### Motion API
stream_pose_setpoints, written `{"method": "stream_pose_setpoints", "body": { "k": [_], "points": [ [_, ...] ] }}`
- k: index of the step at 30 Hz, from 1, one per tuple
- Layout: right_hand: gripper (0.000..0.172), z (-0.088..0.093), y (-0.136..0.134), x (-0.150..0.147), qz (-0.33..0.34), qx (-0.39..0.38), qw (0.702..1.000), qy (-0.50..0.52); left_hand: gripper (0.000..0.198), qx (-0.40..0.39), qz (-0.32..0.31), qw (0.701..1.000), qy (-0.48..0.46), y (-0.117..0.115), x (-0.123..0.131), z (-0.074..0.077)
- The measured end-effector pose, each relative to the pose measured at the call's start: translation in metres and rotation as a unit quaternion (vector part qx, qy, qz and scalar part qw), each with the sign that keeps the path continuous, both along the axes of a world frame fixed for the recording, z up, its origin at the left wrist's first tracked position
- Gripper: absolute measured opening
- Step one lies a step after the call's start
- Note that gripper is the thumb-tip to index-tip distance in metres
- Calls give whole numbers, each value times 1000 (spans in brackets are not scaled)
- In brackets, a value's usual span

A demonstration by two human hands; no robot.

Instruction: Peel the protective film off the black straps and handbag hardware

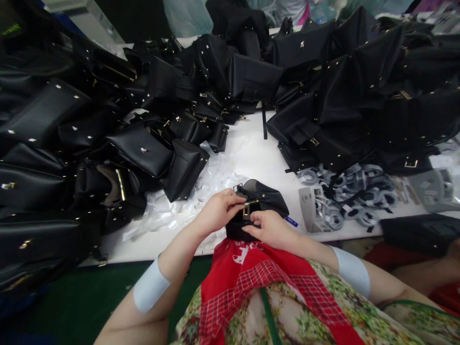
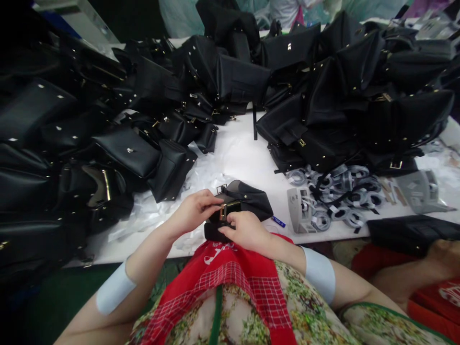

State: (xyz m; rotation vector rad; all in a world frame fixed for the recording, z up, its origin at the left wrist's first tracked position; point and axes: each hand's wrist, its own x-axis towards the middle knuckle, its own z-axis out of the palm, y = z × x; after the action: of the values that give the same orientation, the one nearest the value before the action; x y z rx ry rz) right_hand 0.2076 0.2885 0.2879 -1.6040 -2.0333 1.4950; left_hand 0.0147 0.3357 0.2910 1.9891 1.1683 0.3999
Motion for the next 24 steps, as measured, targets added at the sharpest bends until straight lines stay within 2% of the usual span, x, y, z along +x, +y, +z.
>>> {"method": "stream_pose_setpoints", "body": {
  "k": [3, 5, 8, 10, 13, 16, 20, 22, 24],
  "points": [
    [16, 0, -1, -1, 7, 4, 1000, -6, 21, 38, -72, 995, 53, 4, 0, 9],
    [16, 0, -2, -1, 10, 7, 1000, -9, 21, 61, -99, 988, 99, 4, 1, 15],
    [17, 2, -3, -2, 13, 13, 1000, -10, 19, 90, -112, 976, 164, 0, 2, 19],
    [17, 2, -3, -2, 16, 19, 1000, -9, 19, 96, -94, 974, 181, -1, 3, 17],
    [18, 2, 0, -3, 24, 18, 1000, -2, 22, 87, 6, 983, 161, 4, 1, 8],
    [19, 5, 2, -3, 5, 8, 1000, 1, 23, 66, 129, 986, 84, 11, -4, 2],
    [17, 9, -2, -1, -53, -11, 998, -5, 29, -30, 243, 969, -38, 11, -21, -1],
    [16, -3, 3, 2, -82, -31, 996, 15, 37, -97, 292, 947, -93, 15, -37, -20],
    [15, -19, 19, 11, -98, -45, 993, 48, 45, -144, 319, 926, -139, 25, -48, -53]
  ]
}}
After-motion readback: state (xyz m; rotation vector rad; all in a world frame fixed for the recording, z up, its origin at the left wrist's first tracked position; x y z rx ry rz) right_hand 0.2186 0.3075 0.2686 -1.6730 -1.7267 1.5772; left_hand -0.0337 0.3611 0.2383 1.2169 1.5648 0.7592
